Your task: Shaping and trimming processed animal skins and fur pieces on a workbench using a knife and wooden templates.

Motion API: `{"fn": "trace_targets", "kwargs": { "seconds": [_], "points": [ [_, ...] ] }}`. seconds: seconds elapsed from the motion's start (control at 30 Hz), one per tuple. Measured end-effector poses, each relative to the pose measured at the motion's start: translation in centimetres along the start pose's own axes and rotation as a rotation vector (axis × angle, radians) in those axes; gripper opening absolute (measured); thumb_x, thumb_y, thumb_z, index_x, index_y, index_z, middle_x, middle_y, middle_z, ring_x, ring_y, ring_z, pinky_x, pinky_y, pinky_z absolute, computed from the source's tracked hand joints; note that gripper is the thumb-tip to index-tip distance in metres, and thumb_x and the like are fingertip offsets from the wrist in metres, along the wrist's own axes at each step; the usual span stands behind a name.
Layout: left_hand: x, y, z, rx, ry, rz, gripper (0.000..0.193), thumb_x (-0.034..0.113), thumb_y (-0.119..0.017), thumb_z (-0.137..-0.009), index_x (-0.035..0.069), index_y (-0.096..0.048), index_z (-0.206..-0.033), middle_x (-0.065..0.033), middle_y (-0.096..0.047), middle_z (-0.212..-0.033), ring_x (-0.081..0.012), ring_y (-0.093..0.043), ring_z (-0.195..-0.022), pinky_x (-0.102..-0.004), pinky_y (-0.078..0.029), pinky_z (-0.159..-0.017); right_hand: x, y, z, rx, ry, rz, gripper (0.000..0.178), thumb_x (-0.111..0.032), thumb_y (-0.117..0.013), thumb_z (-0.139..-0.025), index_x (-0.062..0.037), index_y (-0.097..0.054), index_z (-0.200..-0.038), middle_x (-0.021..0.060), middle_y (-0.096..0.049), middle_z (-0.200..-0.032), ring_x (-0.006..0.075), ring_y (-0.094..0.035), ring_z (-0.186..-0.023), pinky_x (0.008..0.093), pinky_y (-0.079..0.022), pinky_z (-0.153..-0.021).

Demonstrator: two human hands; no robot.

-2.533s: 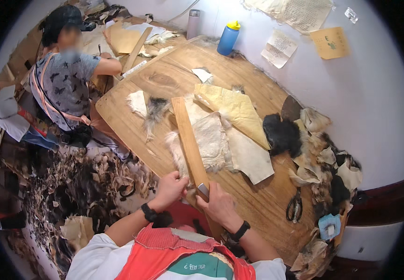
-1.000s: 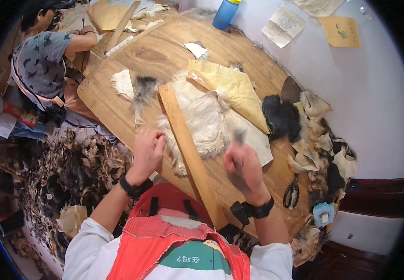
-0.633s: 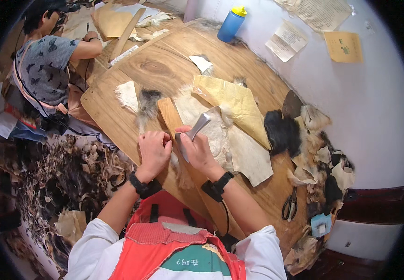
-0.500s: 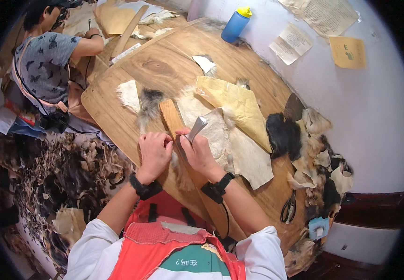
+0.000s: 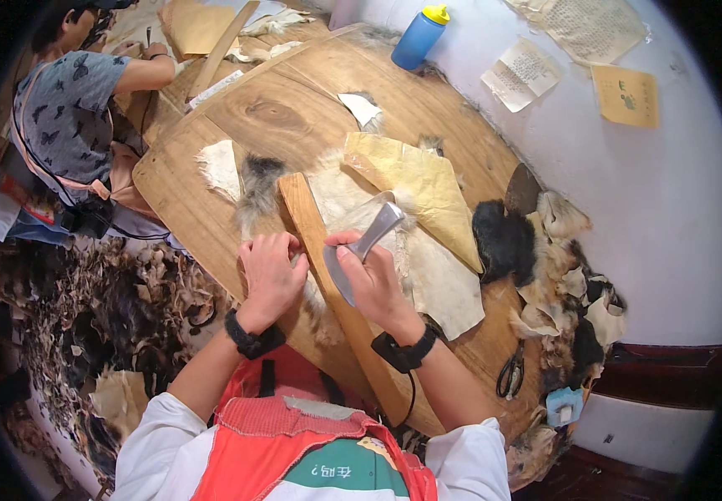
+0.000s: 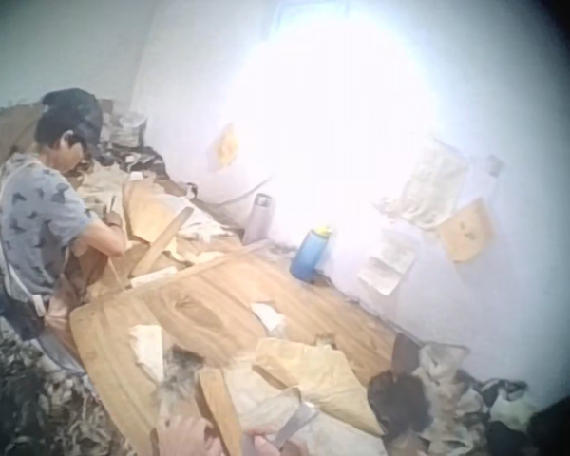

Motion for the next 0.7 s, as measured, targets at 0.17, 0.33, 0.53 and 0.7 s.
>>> {"fn": "trace_targets", "kwargs": {
  "seconds": [0.17, 0.33, 0.53, 0.7],
  "points": [
    [-0.2, -0.2, 0.0, 0.016, -0.010, -0.007, 0.011, 0.016, -0.069, -0.080, 0.010, -0.063, -0.088, -0.0048, -0.061, -0.084, -0.0246, -0.056, -0.090, -0.0415, -0.034, -0.090, 3.0, -1.6, -1.2, -0.048, -0.151, -0.104, 0.024, -0.014, -0.049, -0.099, 0.0031, -0.064, -0.108, 0.0045, -0.064, -0.087, 0.0095, -0.056, -0.082, 0.0265, -0.047, -0.074],
    [-0.2, -0.1, 0.1, -0.021, -0.023, -0.012, 0.007, 0.015, -0.066, -0.082, 0.009, -0.066, -0.086, -0.0069, -0.063, -0.086, -0.0270, -0.056, -0.092, -0.0436, -0.034, -0.091, 4.8, -2.5, -2.2, -0.082, 0.143, 0.140, 0.023, -0.013, -0.052, -0.098, 0.0024, -0.065, -0.110, 0.0155, -0.069, -0.093, 0.0248, -0.066, -0.084, 0.0345, -0.051, -0.076],
    [-0.2, 0.0, 0.5, -0.009, -0.037, -0.071, 0.007, 0.015, -0.064, -0.084, 0.009, -0.064, -0.085, -0.0086, -0.061, -0.082, -0.0282, -0.055, -0.089, -0.0431, -0.035, -0.089, 3.9, -4.2, -2.0, -0.025, 0.259, 0.363, 0.016, -0.009, -0.058, -0.093, 0.0021, -0.063, -0.103, 0.0212, -0.065, -0.092, 0.0404, -0.064, -0.086, 0.0430, -0.053, -0.072],
    [-0.5, -0.8, 0.4, 0.014, -0.044, -0.092, 0.009, 0.016, -0.063, -0.083, 0.008, -0.059, -0.085, -0.0107, -0.057, -0.081, -0.0288, -0.053, -0.088, -0.0444, -0.033, -0.086, 3.8, -5.1, -2.0, -0.029, 0.272, 0.491, 0.013, -0.009, -0.058, -0.091, -0.0003, -0.060, -0.101, 0.0192, -0.062, -0.092, 0.0398, -0.063, -0.081, 0.0466, -0.051, -0.068]
  ]
}}
Point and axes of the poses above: each hand's wrist, its own z-axis away from the middle knuckle, its own y-axis out of the back of the hand, x = y × z, the point moved 1 cm from there along -z, towards the middle knuckle
